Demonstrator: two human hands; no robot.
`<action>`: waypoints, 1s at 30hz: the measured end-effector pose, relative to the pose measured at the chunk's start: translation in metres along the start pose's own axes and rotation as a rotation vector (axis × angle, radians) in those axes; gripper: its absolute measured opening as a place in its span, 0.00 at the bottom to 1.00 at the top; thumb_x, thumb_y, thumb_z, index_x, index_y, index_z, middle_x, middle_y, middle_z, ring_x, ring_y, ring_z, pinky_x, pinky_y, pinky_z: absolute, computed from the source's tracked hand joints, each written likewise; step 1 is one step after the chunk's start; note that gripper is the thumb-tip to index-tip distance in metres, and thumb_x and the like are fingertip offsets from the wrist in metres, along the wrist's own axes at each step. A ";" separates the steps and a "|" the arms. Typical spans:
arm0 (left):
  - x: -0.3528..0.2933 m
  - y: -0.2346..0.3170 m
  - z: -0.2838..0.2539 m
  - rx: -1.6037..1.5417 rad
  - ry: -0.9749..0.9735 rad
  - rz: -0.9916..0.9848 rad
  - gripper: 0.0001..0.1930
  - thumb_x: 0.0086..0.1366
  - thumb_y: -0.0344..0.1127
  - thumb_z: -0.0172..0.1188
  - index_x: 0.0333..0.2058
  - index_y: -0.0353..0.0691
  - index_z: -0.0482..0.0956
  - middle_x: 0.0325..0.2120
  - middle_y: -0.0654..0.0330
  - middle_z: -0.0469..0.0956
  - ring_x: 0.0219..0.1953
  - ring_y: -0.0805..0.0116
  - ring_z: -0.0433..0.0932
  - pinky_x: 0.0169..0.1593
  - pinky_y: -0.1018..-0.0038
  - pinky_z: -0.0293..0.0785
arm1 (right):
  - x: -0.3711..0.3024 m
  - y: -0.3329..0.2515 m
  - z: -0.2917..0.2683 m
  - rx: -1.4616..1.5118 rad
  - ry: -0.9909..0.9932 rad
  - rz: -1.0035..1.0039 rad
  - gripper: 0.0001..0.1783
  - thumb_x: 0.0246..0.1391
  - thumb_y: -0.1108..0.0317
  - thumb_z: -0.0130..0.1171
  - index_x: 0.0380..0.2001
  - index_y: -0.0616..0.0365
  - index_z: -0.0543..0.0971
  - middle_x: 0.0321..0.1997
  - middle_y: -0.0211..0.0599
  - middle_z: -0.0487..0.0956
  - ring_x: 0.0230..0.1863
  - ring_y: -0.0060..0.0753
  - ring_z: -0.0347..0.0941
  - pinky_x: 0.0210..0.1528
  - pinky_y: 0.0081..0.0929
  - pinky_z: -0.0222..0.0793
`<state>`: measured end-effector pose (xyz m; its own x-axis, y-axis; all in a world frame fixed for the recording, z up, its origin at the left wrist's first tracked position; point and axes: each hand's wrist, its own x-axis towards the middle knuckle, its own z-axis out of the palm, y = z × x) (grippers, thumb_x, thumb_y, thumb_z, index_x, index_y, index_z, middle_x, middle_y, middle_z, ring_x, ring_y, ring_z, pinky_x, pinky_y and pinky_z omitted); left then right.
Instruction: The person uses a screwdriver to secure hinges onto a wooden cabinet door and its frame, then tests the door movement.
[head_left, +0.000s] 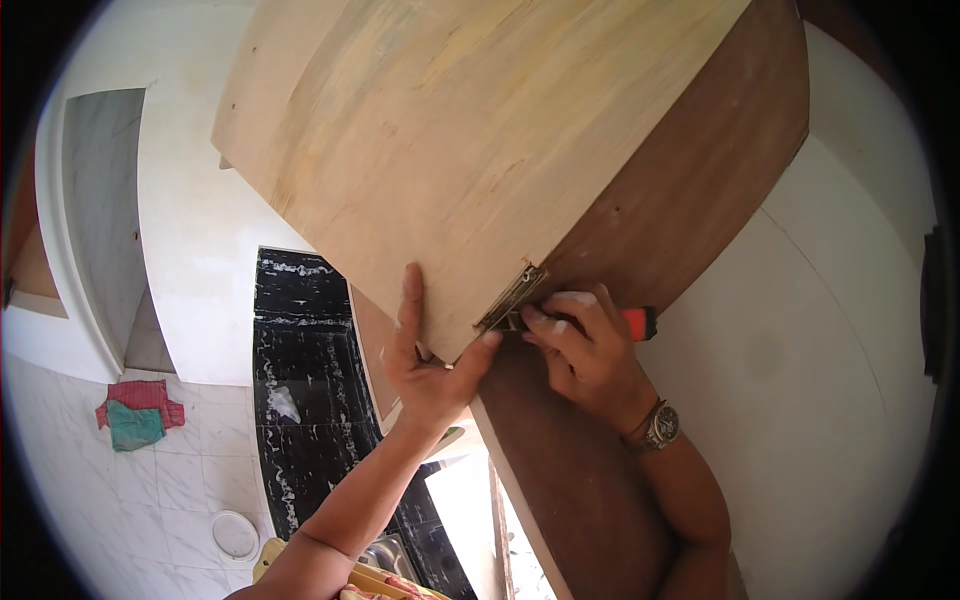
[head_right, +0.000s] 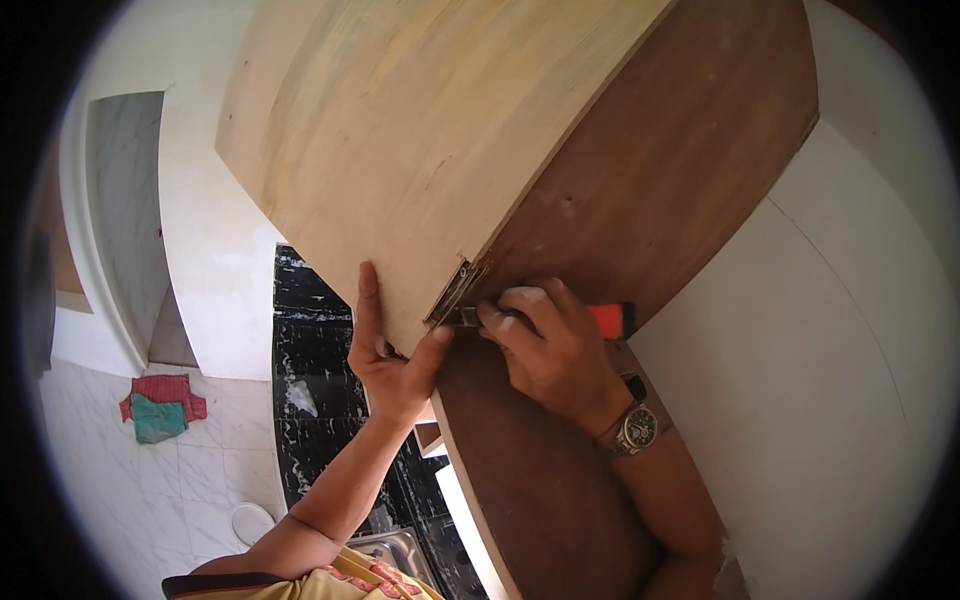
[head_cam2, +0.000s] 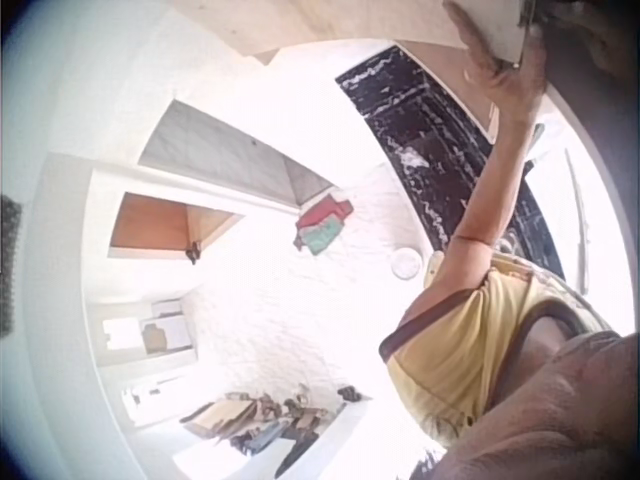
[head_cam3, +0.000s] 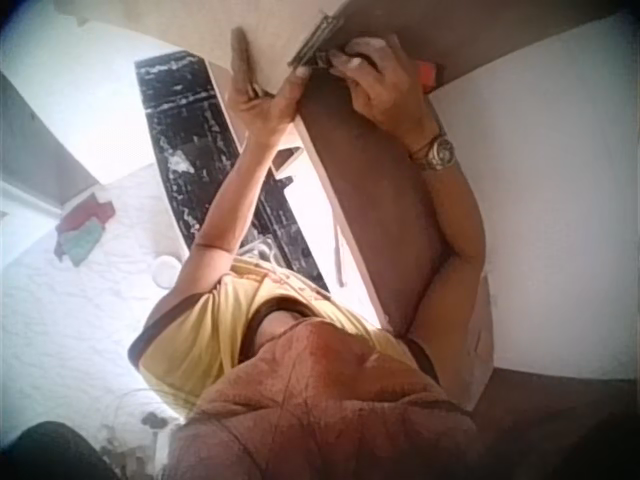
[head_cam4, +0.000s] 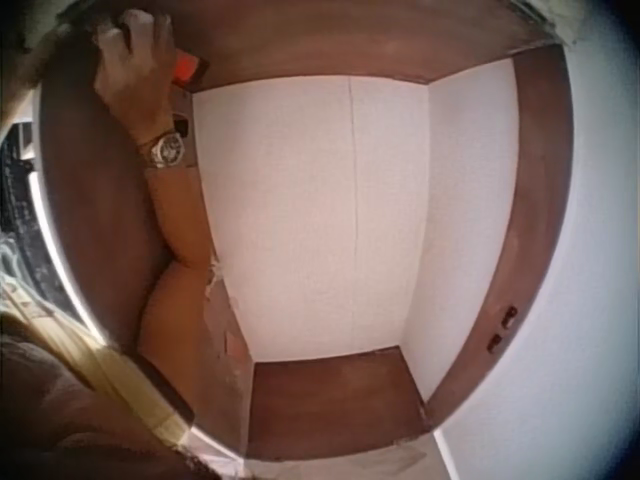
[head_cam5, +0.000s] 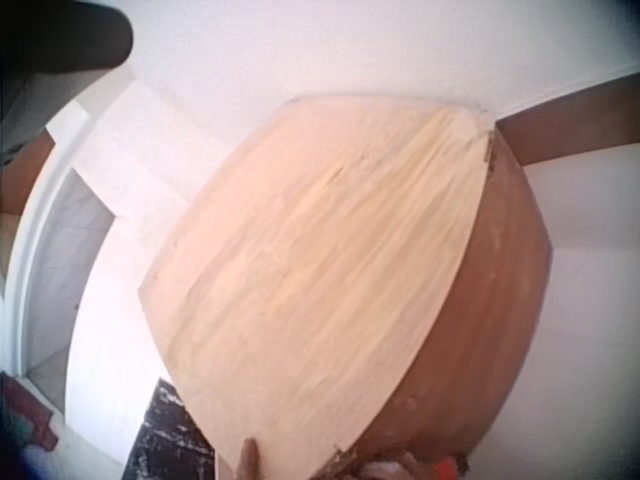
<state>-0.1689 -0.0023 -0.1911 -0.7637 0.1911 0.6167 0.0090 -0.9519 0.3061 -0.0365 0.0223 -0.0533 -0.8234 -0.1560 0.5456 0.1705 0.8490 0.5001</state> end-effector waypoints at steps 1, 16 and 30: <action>0.000 -0.001 -0.001 0.018 -0.012 0.021 0.47 0.56 0.23 0.70 0.72 0.30 0.55 0.52 0.42 0.79 0.51 0.62 0.80 0.56 0.71 0.75 | -0.001 0.001 0.000 0.022 0.016 0.006 0.13 0.46 0.74 0.70 0.38 0.59 0.84 0.40 0.37 0.76 0.39 0.42 0.74 0.39 0.35 0.75; -0.002 0.001 0.002 -0.003 -0.004 0.006 0.47 0.57 0.23 0.70 0.72 0.31 0.54 0.52 0.42 0.79 0.52 0.61 0.80 0.57 0.70 0.76 | -0.005 0.005 0.003 0.054 0.019 -0.043 0.11 0.48 0.76 0.67 0.38 0.61 0.84 0.40 0.38 0.76 0.40 0.42 0.75 0.39 0.36 0.76; -0.004 0.001 -0.002 0.034 -0.013 -0.078 0.49 0.58 0.30 0.72 0.72 0.29 0.50 0.62 0.45 0.72 0.59 0.64 0.74 0.64 0.70 0.68 | -0.002 0.008 0.001 0.039 0.041 -0.031 0.11 0.46 0.76 0.69 0.36 0.58 0.84 0.38 0.35 0.76 0.39 0.41 0.75 0.38 0.34 0.76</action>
<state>-0.1668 -0.0044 -0.1951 -0.7546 0.2677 0.5991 -0.0281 -0.9253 0.3781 -0.0341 0.0302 -0.0513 -0.8051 -0.2027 0.5574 0.1229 0.8624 0.4911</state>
